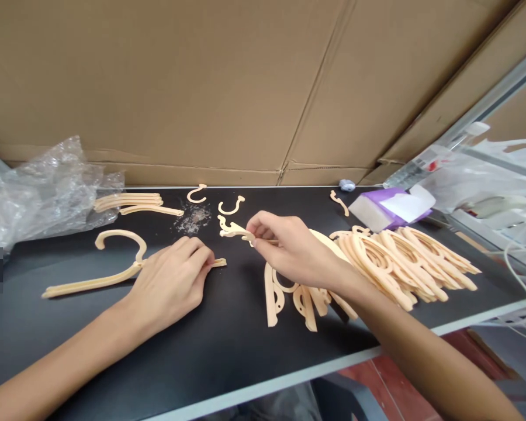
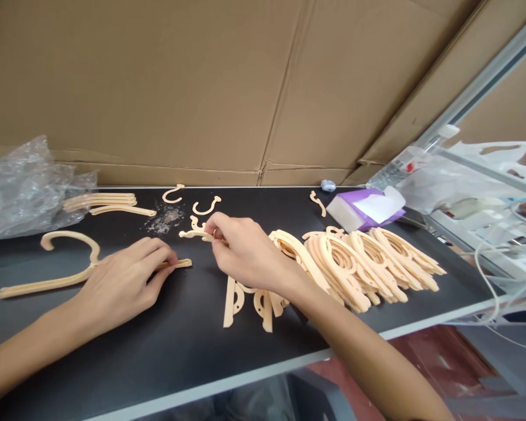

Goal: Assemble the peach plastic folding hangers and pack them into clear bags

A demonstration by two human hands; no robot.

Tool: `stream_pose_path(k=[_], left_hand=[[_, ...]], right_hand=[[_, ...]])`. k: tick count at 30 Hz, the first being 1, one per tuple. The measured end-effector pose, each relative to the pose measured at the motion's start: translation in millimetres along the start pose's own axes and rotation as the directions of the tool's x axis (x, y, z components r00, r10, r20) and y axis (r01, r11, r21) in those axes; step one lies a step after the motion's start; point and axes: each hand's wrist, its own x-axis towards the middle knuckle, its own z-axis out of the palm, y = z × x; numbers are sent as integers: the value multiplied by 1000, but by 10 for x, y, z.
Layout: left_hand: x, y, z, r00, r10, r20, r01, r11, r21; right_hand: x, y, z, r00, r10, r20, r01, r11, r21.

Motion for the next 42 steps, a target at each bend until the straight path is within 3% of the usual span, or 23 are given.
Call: stream_pose_path(k=[3,10,14,27,42], left_hand=[[-10,19,12,1000,29,-5,-29,1000,-7],[-46,13,65,1000,25,14,-22,987,-159],[-56,35,81,999,44,-26,-49,978,-202],[-48,48,113,992,104,-68,-118,961,-252],[-33,-1,151,991,114,-70,-131,927,-351]], right_hand=[[-17,-28,37,999,27,23,-26,1000,-14],[-22,-90,77,985,54,163,-6,960,-281],[-17,-90,100,978,107,178,-26,914,-406],[23,-8,116,974,150,173,-79,930,-359],[59,-32,183,966,75,249,96,787,-609]])
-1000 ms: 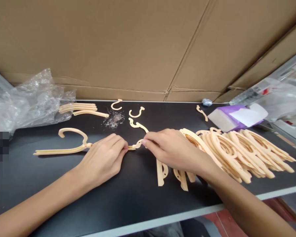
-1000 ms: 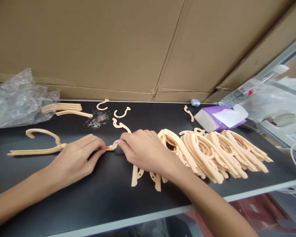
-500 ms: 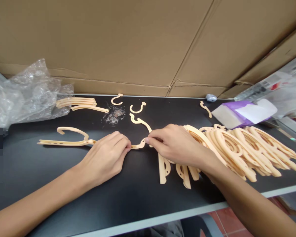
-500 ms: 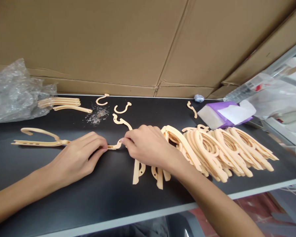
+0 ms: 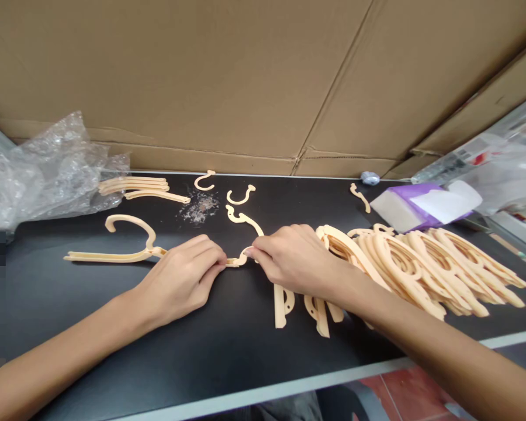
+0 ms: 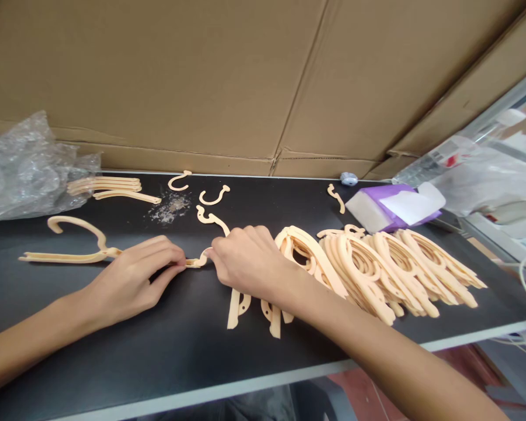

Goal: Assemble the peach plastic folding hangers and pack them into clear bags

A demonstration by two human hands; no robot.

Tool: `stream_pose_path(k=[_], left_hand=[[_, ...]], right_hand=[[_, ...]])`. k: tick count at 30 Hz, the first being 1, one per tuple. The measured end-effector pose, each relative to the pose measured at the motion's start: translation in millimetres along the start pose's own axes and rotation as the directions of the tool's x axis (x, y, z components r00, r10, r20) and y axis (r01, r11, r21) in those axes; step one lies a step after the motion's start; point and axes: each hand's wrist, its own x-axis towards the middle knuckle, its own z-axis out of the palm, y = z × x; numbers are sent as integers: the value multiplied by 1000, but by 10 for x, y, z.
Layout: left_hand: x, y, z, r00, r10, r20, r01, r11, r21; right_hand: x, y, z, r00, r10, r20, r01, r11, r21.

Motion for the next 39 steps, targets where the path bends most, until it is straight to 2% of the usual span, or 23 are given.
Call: stream_pose_path(k=[10,20,27,34,39], left_hand=[[-5,-28,-5,1000,-3,22,3,1000,-14],[-15,-40,10,1000,-17,26,19,998,-52],[-20,-54,15,1000,3,16,-2,999,-44],[14,-46,3,999,33,24,-32,999,-18],[25,-41,-7,999,47,12,-47,999,-2]], right_hand=[[-25,-2,87,985,-148,-92,139,985,-100],[-37,6,116,971,-212,-108,197,972,-131],[-15,33,144,959,-233,-161,207,965,-162],[-35,43,162,917,-322,-234,285,942,-177],[-33,64,168,914,-324,-244,288,942,-170]])
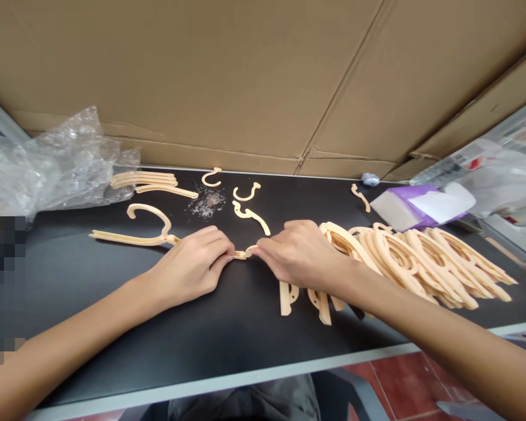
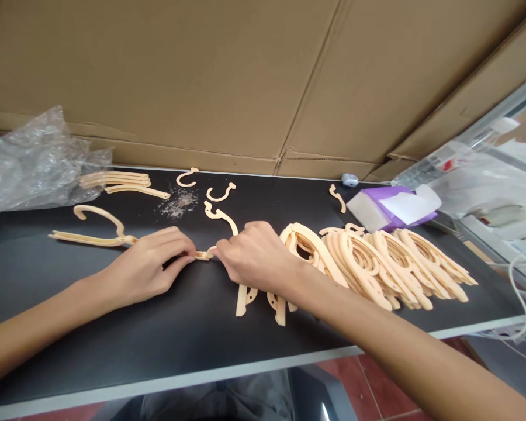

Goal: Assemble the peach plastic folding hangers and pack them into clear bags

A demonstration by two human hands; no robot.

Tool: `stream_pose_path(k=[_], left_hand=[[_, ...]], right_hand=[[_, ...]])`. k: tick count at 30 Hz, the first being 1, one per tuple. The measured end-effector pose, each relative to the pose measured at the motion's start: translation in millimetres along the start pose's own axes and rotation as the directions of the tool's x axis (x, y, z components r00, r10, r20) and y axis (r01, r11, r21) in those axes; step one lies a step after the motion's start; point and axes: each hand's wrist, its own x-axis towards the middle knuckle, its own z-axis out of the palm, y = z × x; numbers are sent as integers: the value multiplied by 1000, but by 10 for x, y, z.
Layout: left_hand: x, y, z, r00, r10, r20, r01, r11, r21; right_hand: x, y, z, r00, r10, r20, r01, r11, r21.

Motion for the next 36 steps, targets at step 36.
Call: stream_pose_path(k=[36], left_hand=[[-18,-5,31,998,48,-28,-47,998,45]], right_hand=[[117,188,-316,868,233,439,-492,529,692]])
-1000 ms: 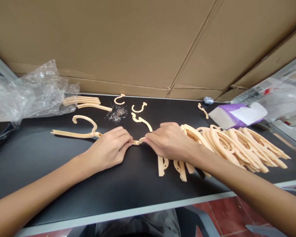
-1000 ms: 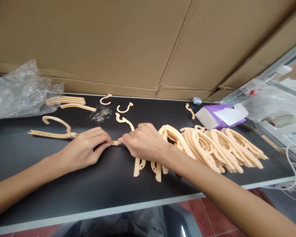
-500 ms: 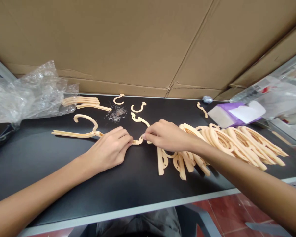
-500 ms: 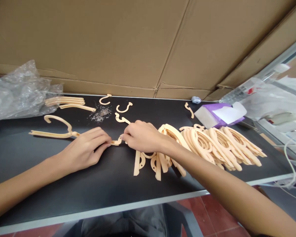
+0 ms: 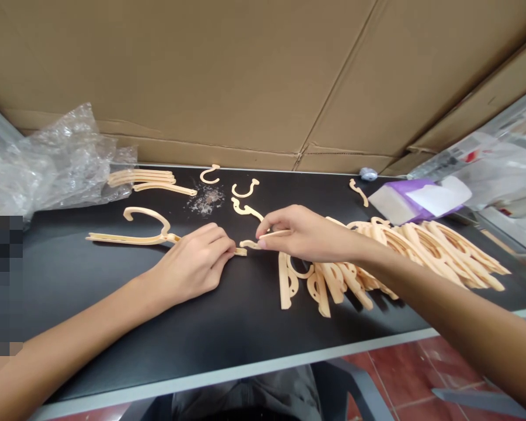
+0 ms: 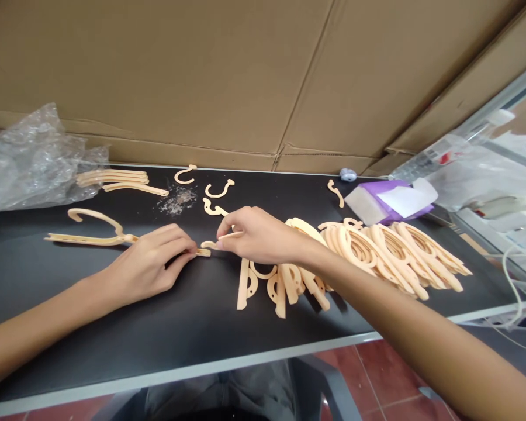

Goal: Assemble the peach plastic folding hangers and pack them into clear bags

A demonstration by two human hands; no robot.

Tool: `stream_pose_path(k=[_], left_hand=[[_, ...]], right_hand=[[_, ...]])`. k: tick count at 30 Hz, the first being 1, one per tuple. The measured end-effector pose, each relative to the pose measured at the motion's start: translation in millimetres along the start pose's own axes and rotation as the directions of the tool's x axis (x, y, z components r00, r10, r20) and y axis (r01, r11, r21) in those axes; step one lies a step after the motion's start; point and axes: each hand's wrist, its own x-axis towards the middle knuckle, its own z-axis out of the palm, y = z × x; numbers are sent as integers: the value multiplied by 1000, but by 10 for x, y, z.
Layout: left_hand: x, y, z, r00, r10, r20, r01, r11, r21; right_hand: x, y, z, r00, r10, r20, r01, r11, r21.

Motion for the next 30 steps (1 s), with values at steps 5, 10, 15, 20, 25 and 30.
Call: stream_pose_path(k=[5,10,15,20,25,30], left_hand=[[-4,-5,7,1000,-5,7,5,1000,-8],[1,5,-6,1000,-6,5,7,1000,-4],[4,2,-10,1000,2,2,-2,1000,-7],[2,-7,1,1000,10,3,-10,1000,-9],[1,-8,-1,1000,6,10,-6,1000,-11],[5,-12,1,1000,9,6,-9,1000,-15]], right_hand=[[0,36,15,998,-57,-20,54,992,-116],[19,79,8,999,-49,22,52,990,-133],[64,64,-30,999,-3,47,12,981,-194],[138,62,-88,991,-19,134,33,994,-103],[147,122,-75,986,-21,165,27,999,-39],[160,145,-63,988,-14,151,25,997,-70]])
